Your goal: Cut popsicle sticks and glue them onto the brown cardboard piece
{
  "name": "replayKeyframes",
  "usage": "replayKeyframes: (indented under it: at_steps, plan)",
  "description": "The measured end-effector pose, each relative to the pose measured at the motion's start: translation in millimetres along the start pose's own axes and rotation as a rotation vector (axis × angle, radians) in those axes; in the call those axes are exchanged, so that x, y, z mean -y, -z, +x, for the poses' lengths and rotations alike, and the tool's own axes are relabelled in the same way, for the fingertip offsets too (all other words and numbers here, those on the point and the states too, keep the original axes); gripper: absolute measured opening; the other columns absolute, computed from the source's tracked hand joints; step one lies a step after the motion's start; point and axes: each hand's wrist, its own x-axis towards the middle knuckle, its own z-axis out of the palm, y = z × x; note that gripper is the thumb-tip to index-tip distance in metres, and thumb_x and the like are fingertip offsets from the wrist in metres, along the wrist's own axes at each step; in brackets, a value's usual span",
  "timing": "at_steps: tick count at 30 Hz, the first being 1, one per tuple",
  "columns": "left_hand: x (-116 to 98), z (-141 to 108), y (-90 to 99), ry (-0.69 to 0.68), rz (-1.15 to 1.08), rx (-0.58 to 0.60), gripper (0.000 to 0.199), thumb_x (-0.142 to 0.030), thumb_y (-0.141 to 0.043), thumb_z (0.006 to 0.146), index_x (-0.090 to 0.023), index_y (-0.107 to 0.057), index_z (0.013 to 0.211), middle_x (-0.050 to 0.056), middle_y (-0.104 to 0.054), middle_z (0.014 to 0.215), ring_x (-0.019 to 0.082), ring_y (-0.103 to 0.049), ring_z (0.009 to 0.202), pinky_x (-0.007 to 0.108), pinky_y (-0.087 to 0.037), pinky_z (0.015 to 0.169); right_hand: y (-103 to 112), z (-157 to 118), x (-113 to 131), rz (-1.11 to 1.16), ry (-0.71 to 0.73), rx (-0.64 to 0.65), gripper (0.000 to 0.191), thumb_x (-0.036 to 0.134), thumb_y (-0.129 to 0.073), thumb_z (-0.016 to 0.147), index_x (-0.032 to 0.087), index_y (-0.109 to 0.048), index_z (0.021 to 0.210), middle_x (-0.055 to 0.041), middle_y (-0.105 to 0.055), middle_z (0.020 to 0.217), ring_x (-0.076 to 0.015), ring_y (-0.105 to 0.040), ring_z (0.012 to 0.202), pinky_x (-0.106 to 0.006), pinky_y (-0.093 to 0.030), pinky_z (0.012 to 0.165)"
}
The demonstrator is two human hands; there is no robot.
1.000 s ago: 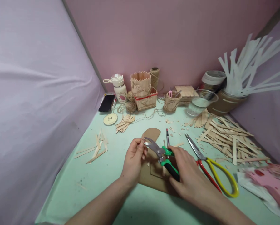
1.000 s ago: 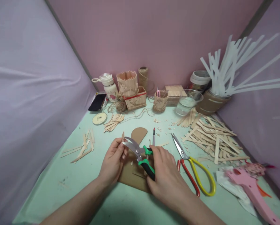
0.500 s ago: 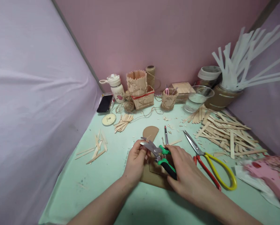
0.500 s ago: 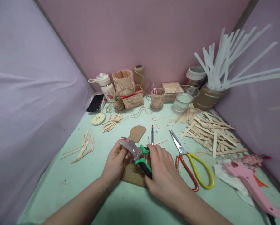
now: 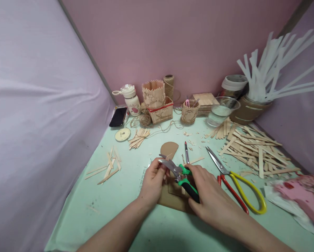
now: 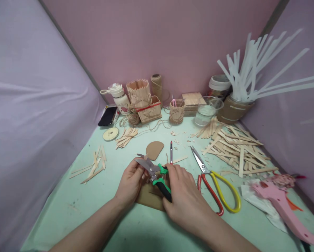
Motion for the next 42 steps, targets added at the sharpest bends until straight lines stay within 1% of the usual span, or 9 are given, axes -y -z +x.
replayKeyframes:
  at_steps: [9, 18, 24, 31, 38, 40, 42]
  plan:
    - [0.0, 0.3, 1.4, -0.007, 0.022, 0.001, 0.032, -0.051, -0.063, 0.085, -0.019, -0.061, 0.086, -0.003, -0.054, 0.065, 0.010, -0.046, 0.056, 0.022, -0.040, 0.057, 1.0, -1.5, -0.9, -0.019, 0.001, 0.001, 0.061, 0.014, -0.054, 0.071, 0.016, -0.042, 0.131, -0.0156, -0.055, 0.120, -0.0327, -0.051, 0.113, -0.051, -0.042, 0.096]
    - [-3.1, -0.3, 0.0, -0.019, 0.021, -0.005, 0.032, -0.051, -0.064, 0.085, -0.019, -0.062, 0.084, -0.001, -0.058, 0.069, 0.011, -0.049, 0.059, 0.023, -0.042, 0.059, 1.0, -2.5, -2.6, -0.011, 0.002, 0.016, 0.065, 0.013, -0.054, 0.071, 0.017, -0.039, 0.134, -0.0154, -0.053, 0.126, -0.0318, -0.048, 0.120, -0.049, -0.039, 0.101]
    - [-4.0, 0.6, 1.4, -0.007, 0.046, 0.015, 0.033, -0.051, -0.063, 0.085, -0.019, -0.060, 0.082, -0.003, -0.054, 0.064, 0.010, -0.046, 0.056, 0.022, -0.039, 0.057, 1.6, -2.0, -1.3, -0.011, -0.001, 0.027, 0.065, 0.013, -0.054, 0.072, 0.018, -0.038, 0.135, -0.0149, -0.053, 0.127, -0.0314, -0.049, 0.120, -0.049, -0.039, 0.100]
    - [-4.5, 1.0, 4.0, -0.019, 0.060, 0.087, 0.031, -0.046, -0.058, 0.091, -0.018, -0.056, 0.076, -0.003, -0.053, 0.062, 0.010, -0.045, 0.055, 0.023, -0.037, 0.058, 6.6, -0.6, -0.6, -0.017, -0.007, 0.056, 0.056, 0.014, -0.054, 0.075, 0.018, -0.041, 0.129, -0.0148, -0.057, 0.118, -0.0322, -0.055, 0.109, -0.048, -0.043, 0.092]
    - [-8.4, -0.4, 3.6, -0.010, 0.138, 0.110, 0.033, -0.043, -0.053, 0.093, -0.019, -0.054, 0.072, -0.002, -0.053, 0.062, 0.011, -0.047, 0.058, 0.024, -0.038, 0.062, 6.2, -1.7, -1.5, -0.020, -0.038, 0.096, 0.049, 0.013, -0.053, 0.076, 0.019, -0.043, 0.123, -0.0140, -0.060, 0.113, -0.0317, -0.060, 0.101, -0.041, -0.045, 0.081]
    - [-9.8, -0.3, 4.0, -0.007, 0.163, 0.110, 0.032, -0.042, -0.053, 0.094, -0.019, -0.054, 0.072, -0.002, -0.052, 0.062, 0.012, -0.047, 0.059, 0.024, -0.038, 0.063, 6.9, -1.4, 0.3, -0.020, -0.064, 0.097, 0.043, 0.014, -0.052, 0.077, 0.020, -0.045, 0.119, -0.0127, -0.064, 0.106, -0.0307, -0.063, 0.096, -0.037, -0.045, 0.076]
    - [-12.3, -0.3, 4.3, -0.007, 0.190, 0.095, 0.027, -0.041, -0.053, 0.094, -0.019, -0.058, 0.079, -0.003, -0.051, 0.063, 0.011, -0.046, 0.059, 0.024, -0.038, 0.064, 10.2, -0.5, 0.9, -0.029, -0.117, 0.084, 0.033, 0.017, -0.050, 0.081, 0.021, -0.047, 0.113, -0.0091, -0.066, 0.091, -0.0285, -0.065, 0.085, -0.033, -0.043, 0.068]
